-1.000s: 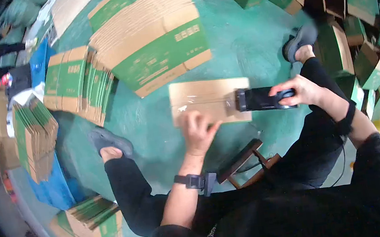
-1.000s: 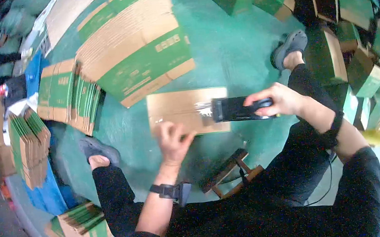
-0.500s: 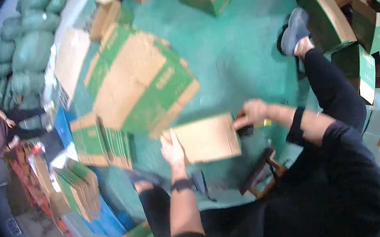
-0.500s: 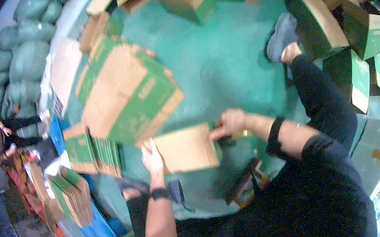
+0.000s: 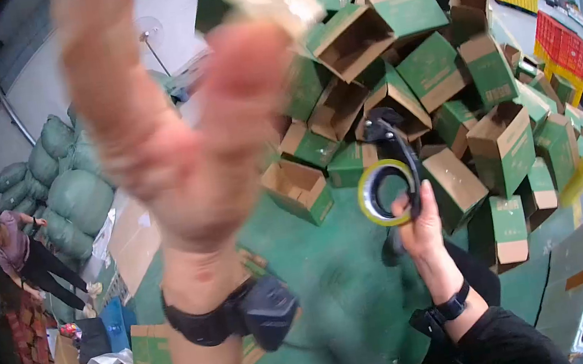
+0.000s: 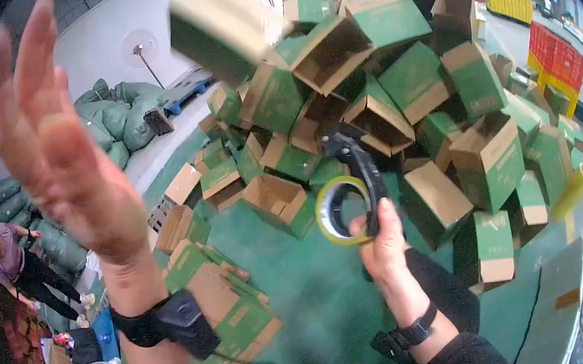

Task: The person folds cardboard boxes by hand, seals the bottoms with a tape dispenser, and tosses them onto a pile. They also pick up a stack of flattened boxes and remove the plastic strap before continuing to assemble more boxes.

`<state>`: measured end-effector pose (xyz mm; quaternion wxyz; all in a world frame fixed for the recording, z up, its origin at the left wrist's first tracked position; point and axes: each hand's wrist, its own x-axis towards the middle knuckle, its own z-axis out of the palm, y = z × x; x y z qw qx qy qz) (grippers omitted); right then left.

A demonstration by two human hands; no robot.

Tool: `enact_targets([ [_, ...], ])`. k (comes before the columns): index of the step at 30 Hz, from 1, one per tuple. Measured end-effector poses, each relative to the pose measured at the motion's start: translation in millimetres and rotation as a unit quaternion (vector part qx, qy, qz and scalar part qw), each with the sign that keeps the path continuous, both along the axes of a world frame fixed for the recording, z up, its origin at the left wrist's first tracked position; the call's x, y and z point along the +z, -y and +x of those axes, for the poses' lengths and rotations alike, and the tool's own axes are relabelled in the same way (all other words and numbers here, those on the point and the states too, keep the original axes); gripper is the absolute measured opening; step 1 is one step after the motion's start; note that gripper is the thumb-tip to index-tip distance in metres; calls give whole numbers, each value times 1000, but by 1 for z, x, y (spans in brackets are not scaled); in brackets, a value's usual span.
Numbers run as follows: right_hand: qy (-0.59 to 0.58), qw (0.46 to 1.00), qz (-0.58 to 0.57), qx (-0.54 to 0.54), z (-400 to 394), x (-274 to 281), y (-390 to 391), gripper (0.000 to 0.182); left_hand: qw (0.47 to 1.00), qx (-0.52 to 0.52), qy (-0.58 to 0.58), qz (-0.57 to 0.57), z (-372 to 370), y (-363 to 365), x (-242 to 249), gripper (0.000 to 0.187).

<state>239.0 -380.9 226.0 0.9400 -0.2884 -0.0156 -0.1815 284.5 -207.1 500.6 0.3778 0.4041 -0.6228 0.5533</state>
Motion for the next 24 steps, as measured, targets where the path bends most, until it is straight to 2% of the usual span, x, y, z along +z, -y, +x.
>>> enact_targets([
  [1,16,999,-13,-37,-1,9,13,44,1000,0,6,-4,-3,-8,-2,55],
  [2,-35,997,-36,58,-13,7,25,50,983,147,-108,-8,-9,-30,-17,51],
  [3,-68,996,-46,35,-25,15,16,36,932,287,-219,-9,-11,-54,-39,46],
  [4,-98,988,-98,62,-33,-2,14,40,879,365,-306,7,0,-81,-76,42],
  [5,-134,976,-148,91,-43,-24,9,44,812,397,-427,14,15,-121,-126,39],
  [7,-172,957,-135,190,-61,-62,-2,48,669,508,-536,78,16,-199,-226,34],
  [8,-165,957,-102,216,-67,-76,-6,47,634,526,-561,84,10,-246,-283,35],
  [9,-194,958,-51,204,-72,-75,-13,47,527,575,-616,107,-10,-269,-312,43],
  [10,-152,946,96,269,-74,-100,-16,48,481,597,-630,127,-25,-300,-346,49],
  [11,-104,910,241,321,-76,-125,-19,50,436,614,-641,149,-36,-323,-374,57],
  [12,-186,915,232,272,-76,-118,-29,58,370,636,-657,164,-46,-332,-389,66],
  [13,-144,820,438,339,-71,-128,-38,63,302,654,-670,179,-53,-336,-397,77],
  [14,-154,821,426,349,-72,-128,-48,64,301,646,-677,184,-55,-339,-405,77],
  [16,-153,830,389,369,-76,-140,-64,62,198,643,-697,248,-63,-344,-421,91],
  [17,-144,868,276,387,-79,-148,-72,54,194,636,-705,248,-65,-346,-429,91],
  [19,-253,844,223,417,-83,-157,-89,46,237,656,-678,232,-71,-349,-443,100],
  [20,-269,827,214,444,-88,-167,-97,43,230,653,-683,231,-76,-352,-450,100],
  [21,-221,807,238,494,-91,-179,-103,36,259,665,-663,228,-81,-357,-455,101],
  [22,-207,814,225,494,-91,-179,-112,36,289,679,-638,222,-87,-360,-455,102],
  [23,-193,820,212,495,-92,-176,-118,36,284,682,-639,216,-97,-355,-452,102],
  [24,-181,828,199,492,-91,-172,-120,36,325,688,-612,215,-107,-343,-447,100],
])
